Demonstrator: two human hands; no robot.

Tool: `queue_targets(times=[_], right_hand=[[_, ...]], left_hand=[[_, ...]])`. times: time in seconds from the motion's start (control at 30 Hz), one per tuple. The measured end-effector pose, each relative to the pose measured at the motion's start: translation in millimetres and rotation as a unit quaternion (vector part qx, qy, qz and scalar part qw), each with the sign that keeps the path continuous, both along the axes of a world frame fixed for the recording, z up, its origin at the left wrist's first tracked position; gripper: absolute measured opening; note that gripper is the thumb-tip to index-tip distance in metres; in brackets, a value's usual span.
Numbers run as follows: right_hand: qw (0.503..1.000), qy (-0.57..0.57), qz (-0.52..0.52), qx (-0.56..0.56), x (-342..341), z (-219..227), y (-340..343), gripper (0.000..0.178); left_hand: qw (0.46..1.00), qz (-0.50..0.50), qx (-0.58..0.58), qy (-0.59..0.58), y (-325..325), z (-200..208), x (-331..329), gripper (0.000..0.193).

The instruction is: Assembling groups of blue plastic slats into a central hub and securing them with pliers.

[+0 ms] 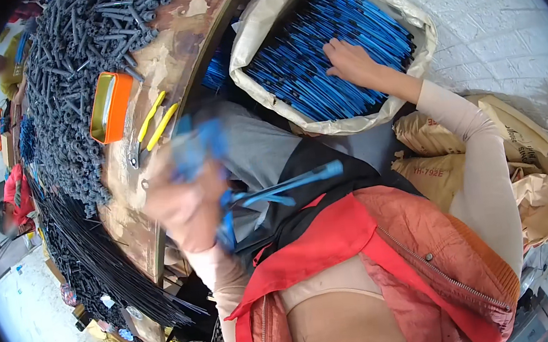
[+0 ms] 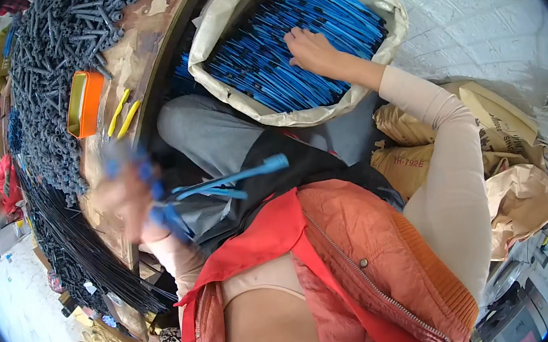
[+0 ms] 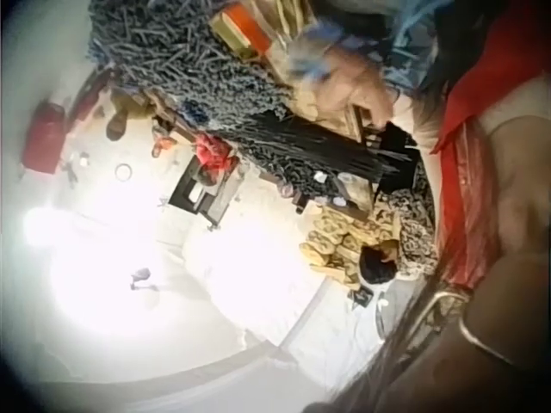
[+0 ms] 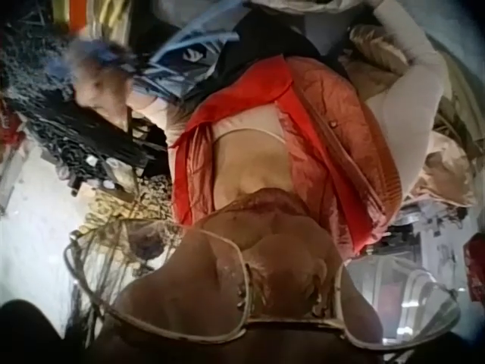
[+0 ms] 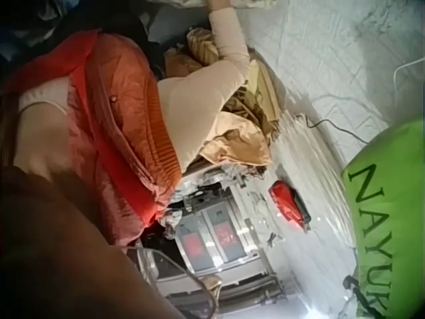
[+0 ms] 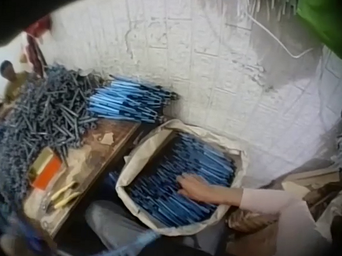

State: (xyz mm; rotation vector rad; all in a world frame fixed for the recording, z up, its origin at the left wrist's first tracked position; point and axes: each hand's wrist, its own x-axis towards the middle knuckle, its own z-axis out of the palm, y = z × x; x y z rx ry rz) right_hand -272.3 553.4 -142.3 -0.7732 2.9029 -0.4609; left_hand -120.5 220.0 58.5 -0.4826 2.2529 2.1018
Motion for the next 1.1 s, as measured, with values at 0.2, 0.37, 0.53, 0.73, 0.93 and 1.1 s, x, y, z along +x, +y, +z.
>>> queue_targets(times=[0.2,0.37,0.53,0.73,0.93,1.1], right_hand=[[0.997,-0.06,0.028,-0.03,-10,4,-1,0.021],[0.964,-0.089,-0.125,-0.218,-28,15,28,0.02],[0.854,-0.277,-0.125,-0.421,-32,82,30,0.022],[0.855,-0.226,-0.06,-0.463,-16,141,4,0.026],[0.863,-0.22,-0.069,-0.449,-1,162,11,0.029],[0.802,-0.349,0.002,-0.485,33,158,-47,0.026]], left_hand=[[0.924,-0.221,0.29,-0.119,40,-60,-77,0.03],[0.905,-0.145,0.397,-0.051,24,-73,-81,0.025],[0.945,-0.046,0.323,-0.035,31,-80,-85,0.029],[0.957,0.0,0.285,0.05,34,-92,-87,0.039],[0.957,-0.049,0.284,0.023,58,-68,-74,0.046],[0.96,-0.097,0.26,0.036,74,-54,-72,0.034]])
